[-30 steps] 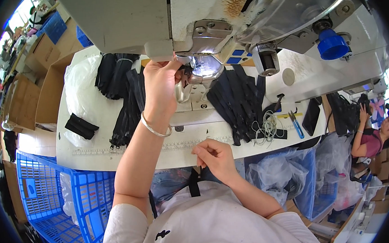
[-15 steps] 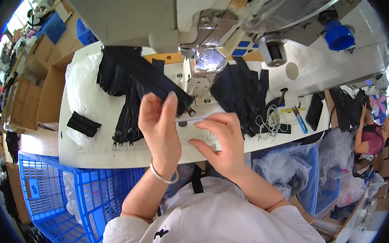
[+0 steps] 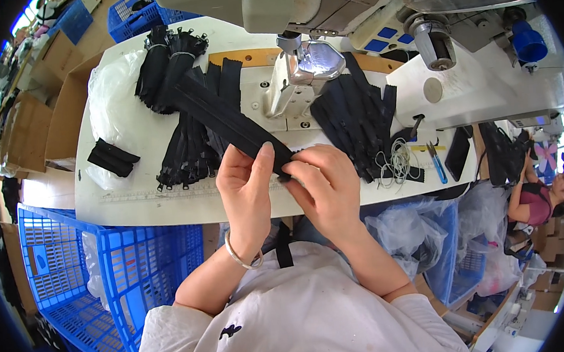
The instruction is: Assembling and inspecting black fabric straps with plastic components at a sewing workstation in a factory.
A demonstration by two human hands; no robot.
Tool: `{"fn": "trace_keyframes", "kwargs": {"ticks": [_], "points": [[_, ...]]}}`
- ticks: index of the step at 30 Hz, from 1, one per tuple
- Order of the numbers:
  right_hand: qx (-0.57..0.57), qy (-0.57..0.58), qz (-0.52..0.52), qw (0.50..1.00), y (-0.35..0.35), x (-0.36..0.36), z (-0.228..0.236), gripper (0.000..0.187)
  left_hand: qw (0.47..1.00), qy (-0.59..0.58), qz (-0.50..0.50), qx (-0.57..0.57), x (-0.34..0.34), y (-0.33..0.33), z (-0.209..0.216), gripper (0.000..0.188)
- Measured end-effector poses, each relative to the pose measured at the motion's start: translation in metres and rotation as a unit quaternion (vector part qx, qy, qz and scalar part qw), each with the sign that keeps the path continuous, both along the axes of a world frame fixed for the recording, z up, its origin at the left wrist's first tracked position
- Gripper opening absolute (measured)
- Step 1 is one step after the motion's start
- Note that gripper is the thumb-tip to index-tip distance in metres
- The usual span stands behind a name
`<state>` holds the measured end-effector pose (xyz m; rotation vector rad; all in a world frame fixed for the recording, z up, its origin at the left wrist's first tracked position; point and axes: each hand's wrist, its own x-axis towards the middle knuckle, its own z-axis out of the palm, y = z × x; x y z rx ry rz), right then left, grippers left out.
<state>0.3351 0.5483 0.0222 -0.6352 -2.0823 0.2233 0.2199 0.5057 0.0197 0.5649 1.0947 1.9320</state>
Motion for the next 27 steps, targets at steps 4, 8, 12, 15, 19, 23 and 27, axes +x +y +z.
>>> {"fn": "trace_keyframes", "kwargs": {"ticks": [4, 8, 12, 15, 19, 23, 27], "points": [[-0.138, 0.063, -0.006, 0.988, -0.002, 0.006, 0.008, 0.018, 0.999, 0.031, -0.014, 0.026, 0.006, -0.005, 0.001, 0.009], [-0.307, 0.142, 0.037, 0.940, -0.002, 0.011, 0.004, 0.010, 0.996, 0.043, -0.073, 0.017, 0.002, -0.010, 0.003, 0.022], [-0.530, 0.263, 0.085, 0.801, -0.005, 0.013, 0.008, 0.004, 0.993, -0.014, -0.113, 0.012, 0.001, -0.011, -0.004, 0.021], [-0.617, 0.377, 0.110, 0.682, 0.001, 0.018, -0.003, 0.007, 0.993, -0.003, -0.119, 0.001, 0.001, -0.011, -0.007, 0.016], [-0.655, 0.404, 0.129, 0.625, 0.000, 0.016, 0.003, 0.012, 0.990, -0.067, -0.128, 0.002, 0.001, -0.014, -0.008, 0.015], [-0.662, 0.402, 0.138, 0.617, -0.001, 0.015, 0.002, 0.013, 0.988, -0.086, -0.128, 0.005, 0.001, -0.014, -0.003, 0.016], [-0.666, 0.398, 0.154, 0.612, 0.000, 0.013, 0.000, 0.015, 0.987, -0.095, -0.128, 0.005, -0.001, -0.016, -0.001, 0.017]]}}
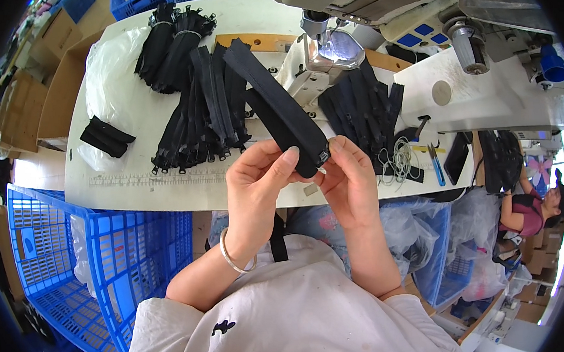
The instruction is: Assembling and inspecting black fabric straps with plastic components at a sewing workstation in a factory.
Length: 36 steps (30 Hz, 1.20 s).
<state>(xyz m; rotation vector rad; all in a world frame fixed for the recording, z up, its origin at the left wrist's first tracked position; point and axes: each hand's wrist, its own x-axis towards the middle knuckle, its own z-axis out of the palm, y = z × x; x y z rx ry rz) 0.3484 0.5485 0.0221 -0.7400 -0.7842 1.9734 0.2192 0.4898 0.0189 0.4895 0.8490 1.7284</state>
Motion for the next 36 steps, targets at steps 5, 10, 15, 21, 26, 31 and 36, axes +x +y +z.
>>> {"fn": "trace_keyframes", "kwargs": {"ticks": [5, 10, 15, 21, 26, 31, 36], "points": [[-0.011, 0.033, 0.010, 0.999, -0.001, 0.001, -0.002, 0.013, 1.000, 0.002, 0.002, 0.003, 0.001, 0.000, 0.001, 0.018], [0.508, -0.347, -0.082, 0.784, -0.010, 0.001, 0.001, 0.011, 0.998, 0.052, 0.015, -0.029, 0.001, -0.003, 0.003, 0.017], [0.374, -0.261, -0.146, 0.878, -0.009, 0.002, -0.005, 0.011, 0.994, 0.107, 0.013, -0.029, -0.003, 0.000, -0.004, 0.012], [0.193, -0.235, 0.063, 0.951, -0.001, -0.012, -0.008, 0.014, 0.964, 0.243, -0.024, -0.101, -0.022, -0.006, -0.002, 0.012], [0.167, -0.284, 0.060, 0.942, 0.012, -0.022, -0.017, 0.015, 0.630, 0.767, 0.121, -0.027, -0.127, -0.007, 0.006, 0.024], [0.208, -0.213, 0.056, 0.953, 0.018, -0.070, -0.020, 0.026, 0.286, 0.956, 0.067, -0.008, -0.193, 0.007, 0.009, 0.056], [0.508, -0.378, -0.041, 0.773, 0.038, -0.089, -0.040, 0.049, 0.143, 0.966, -0.086, 0.199, -0.191, 0.042, 0.018, 0.064]]}}
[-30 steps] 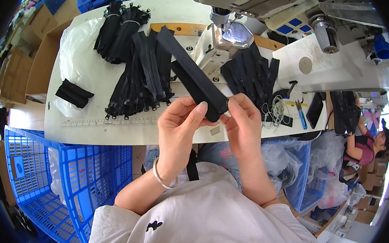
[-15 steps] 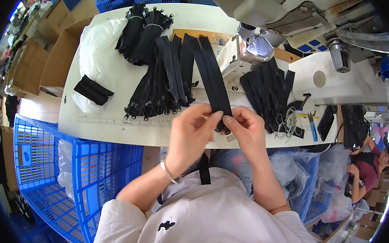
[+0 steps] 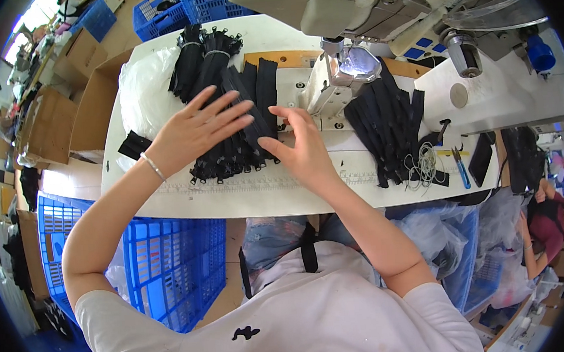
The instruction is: Assembling and inspecting black fabric straps with plastic components at a sewing workstation in a factory.
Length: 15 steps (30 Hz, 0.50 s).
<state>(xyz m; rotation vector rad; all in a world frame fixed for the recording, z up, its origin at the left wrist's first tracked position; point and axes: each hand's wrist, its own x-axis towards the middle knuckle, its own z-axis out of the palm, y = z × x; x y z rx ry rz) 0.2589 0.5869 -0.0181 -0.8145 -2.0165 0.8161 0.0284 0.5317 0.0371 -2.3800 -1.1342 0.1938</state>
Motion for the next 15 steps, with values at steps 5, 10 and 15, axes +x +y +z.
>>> {"fn": "trace_keyframes", "kwargs": {"ticks": [5, 10, 15], "points": [[-0.110, -0.028, 0.086, 0.990, -0.018, 0.015, -0.007, 0.051, 0.987, 0.032, -0.154, -0.029, 0.006, 0.039, 0.004, 0.075], [-0.196, -0.004, 0.078, 0.978, -0.021, 0.045, 0.000, 0.042, 0.959, 0.033, -0.176, -0.219, 0.038, 0.049, 0.018, 0.102], [-0.240, 0.135, -0.033, 0.961, -0.035, 0.088, -0.012, 0.036, 0.947, -0.188, -0.109, -0.236, 0.077, 0.021, -0.027, 0.087]]}}
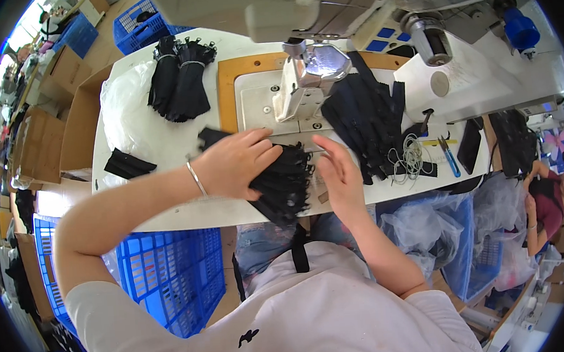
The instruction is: Assembling and inspecting black fabric straps with plastic components at a sewing workstation in a factory.
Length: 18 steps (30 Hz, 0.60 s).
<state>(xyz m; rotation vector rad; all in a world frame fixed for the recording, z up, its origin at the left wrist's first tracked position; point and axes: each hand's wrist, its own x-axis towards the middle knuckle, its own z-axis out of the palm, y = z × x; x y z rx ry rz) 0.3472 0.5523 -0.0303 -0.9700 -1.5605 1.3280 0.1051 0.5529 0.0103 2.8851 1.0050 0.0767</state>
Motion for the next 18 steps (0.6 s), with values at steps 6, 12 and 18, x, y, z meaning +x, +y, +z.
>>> {"fn": "trace_keyframes", "kwargs": {"ticks": [6, 12, 18], "points": [[0.030, 0.065, -0.106, 0.992, -0.053, 0.017, -0.009, 0.043, 0.961, -0.125, 0.245, 0.029, 0.051, -0.037, -0.012, 0.096], [-0.055, 0.109, -0.134, 0.984, -0.045, -0.006, -0.013, 0.039, 0.960, -0.064, 0.271, 0.009, 0.074, -0.065, -0.012, 0.118], [-0.095, 0.219, -0.035, 0.970, -0.024, -0.007, -0.009, 0.042, 0.933, -0.071, 0.347, 0.066, 0.094, -0.092, -0.016, 0.087]]}}
